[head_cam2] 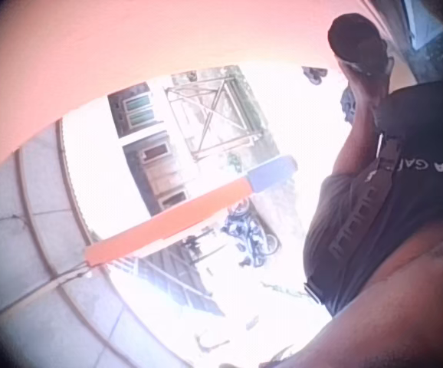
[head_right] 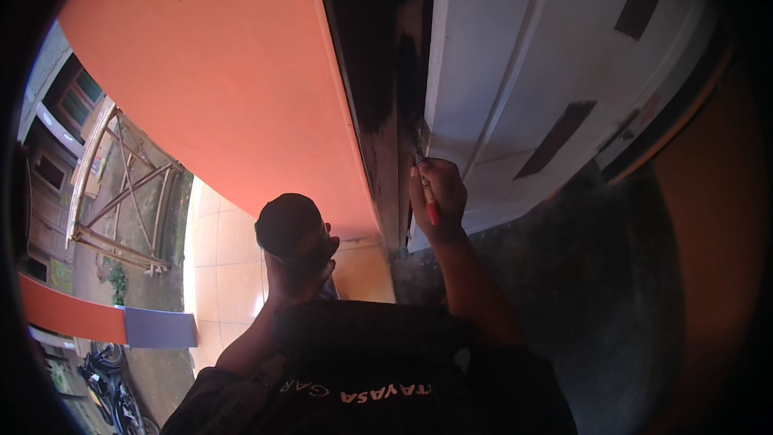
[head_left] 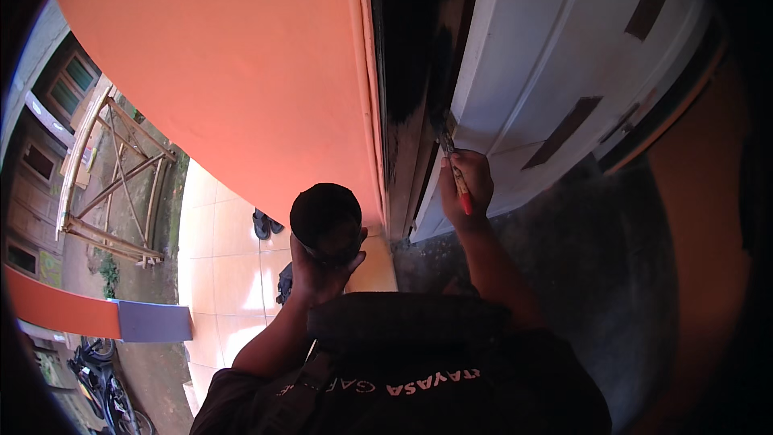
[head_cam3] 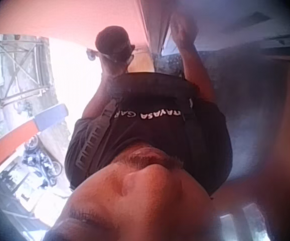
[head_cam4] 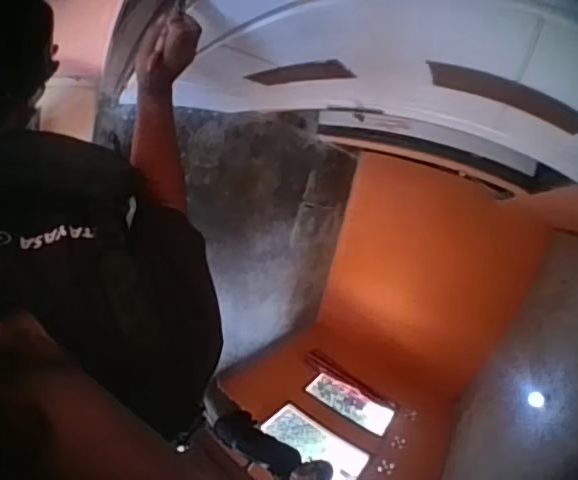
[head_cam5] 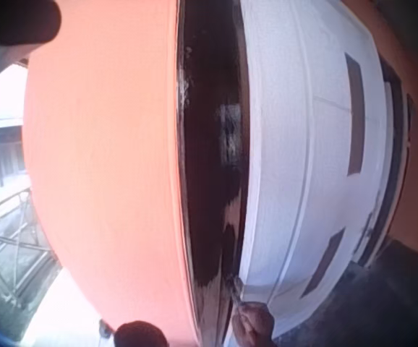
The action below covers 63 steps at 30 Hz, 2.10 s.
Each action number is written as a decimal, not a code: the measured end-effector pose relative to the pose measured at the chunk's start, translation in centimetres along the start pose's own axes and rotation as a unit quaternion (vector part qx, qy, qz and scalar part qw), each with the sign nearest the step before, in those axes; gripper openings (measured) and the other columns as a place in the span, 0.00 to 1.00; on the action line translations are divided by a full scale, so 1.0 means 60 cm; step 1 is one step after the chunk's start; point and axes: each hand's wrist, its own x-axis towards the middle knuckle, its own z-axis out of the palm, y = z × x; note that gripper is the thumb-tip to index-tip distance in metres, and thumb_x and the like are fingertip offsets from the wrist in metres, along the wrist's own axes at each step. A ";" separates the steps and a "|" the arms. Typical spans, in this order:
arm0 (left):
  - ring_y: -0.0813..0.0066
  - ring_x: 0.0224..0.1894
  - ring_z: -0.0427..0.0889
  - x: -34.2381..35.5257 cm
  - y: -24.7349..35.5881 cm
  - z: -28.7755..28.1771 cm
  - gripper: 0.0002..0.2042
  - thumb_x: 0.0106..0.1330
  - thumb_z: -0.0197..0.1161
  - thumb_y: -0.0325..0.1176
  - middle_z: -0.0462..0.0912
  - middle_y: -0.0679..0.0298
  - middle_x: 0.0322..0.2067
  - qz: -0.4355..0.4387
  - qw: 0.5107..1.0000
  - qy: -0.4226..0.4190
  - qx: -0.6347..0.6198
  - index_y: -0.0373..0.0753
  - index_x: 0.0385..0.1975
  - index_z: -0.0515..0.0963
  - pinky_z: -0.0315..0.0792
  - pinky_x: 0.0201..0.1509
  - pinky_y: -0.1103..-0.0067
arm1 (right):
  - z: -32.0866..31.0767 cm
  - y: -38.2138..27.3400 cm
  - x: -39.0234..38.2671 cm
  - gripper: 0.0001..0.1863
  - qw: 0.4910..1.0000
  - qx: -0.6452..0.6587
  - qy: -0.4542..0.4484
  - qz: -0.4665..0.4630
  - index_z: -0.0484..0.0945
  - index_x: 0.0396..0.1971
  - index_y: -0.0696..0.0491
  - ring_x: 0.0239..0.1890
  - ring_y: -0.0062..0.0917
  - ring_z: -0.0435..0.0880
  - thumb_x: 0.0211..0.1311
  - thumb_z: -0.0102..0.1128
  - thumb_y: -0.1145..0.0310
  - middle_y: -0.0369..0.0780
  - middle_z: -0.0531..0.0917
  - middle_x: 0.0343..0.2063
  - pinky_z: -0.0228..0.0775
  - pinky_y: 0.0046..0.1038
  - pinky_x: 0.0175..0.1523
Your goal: The person paints the vertical edge of a door frame black using a paintbrush and a small paint can. They repeatedly dip the brush into the can and apply paint along the frame, working from lower to higher sections.
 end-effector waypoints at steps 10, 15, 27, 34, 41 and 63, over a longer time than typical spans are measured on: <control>0.60 0.67 0.69 -0.003 0.023 0.020 0.43 0.63 0.52 0.72 0.72 0.61 0.63 -0.002 0.997 -0.072 -0.033 0.44 0.68 0.64 0.75 0.60 0.63 | 0.015 0.000 0.011 0.13 0.999 0.017 -0.021 0.033 0.73 0.42 0.56 0.39 0.37 0.84 0.60 0.66 0.81 0.46 0.81 0.40 0.76 0.31 0.45; 0.59 0.68 0.68 -0.003 0.019 0.003 0.42 0.63 0.52 0.71 0.71 0.61 0.64 -0.003 0.996 -0.083 -0.039 0.44 0.68 0.64 0.75 0.61 0.63 | 0.020 -0.017 0.033 0.13 0.999 0.006 0.044 -0.015 0.74 0.40 0.55 0.37 0.37 0.84 0.58 0.67 0.80 0.45 0.81 0.38 0.78 0.32 0.42; 0.60 0.68 0.69 -0.006 0.038 0.006 0.42 0.63 0.51 0.72 0.72 0.62 0.64 -0.013 0.996 -0.077 -0.041 0.45 0.68 0.65 0.74 0.62 0.62 | 0.018 -0.037 0.056 0.14 0.999 0.004 0.043 -0.021 0.73 0.41 0.56 0.37 0.37 0.84 0.58 0.66 0.83 0.47 0.80 0.39 0.77 0.31 0.43; 0.62 0.67 0.70 -0.010 0.038 0.020 0.42 0.62 0.53 0.72 0.73 0.64 0.62 -0.014 0.996 -0.083 -0.024 0.44 0.67 0.65 0.74 0.60 0.63 | 0.021 -0.016 0.006 0.14 0.999 0.007 -0.008 0.035 0.74 0.41 0.56 0.38 0.36 0.84 0.58 0.66 0.83 0.47 0.81 0.40 0.76 0.30 0.44; 0.62 0.67 0.70 -0.011 0.045 0.016 0.41 0.62 0.52 0.72 0.73 0.64 0.62 -0.011 0.996 -0.081 -0.020 0.46 0.67 0.66 0.74 0.59 0.64 | 0.021 -0.035 0.059 0.14 0.999 0.006 0.048 -0.009 0.73 0.42 0.56 0.38 0.36 0.84 0.59 0.65 0.83 0.46 0.80 0.39 0.76 0.30 0.44; 0.62 0.67 0.70 -0.011 0.039 0.009 0.42 0.62 0.52 0.72 0.71 0.65 0.64 -0.003 0.994 -0.104 -0.018 0.46 0.68 0.64 0.74 0.60 0.64 | 0.024 -0.026 0.039 0.13 0.999 -0.006 0.043 0.012 0.73 0.41 0.56 0.37 0.37 0.84 0.59 0.65 0.82 0.46 0.81 0.37 0.77 0.31 0.43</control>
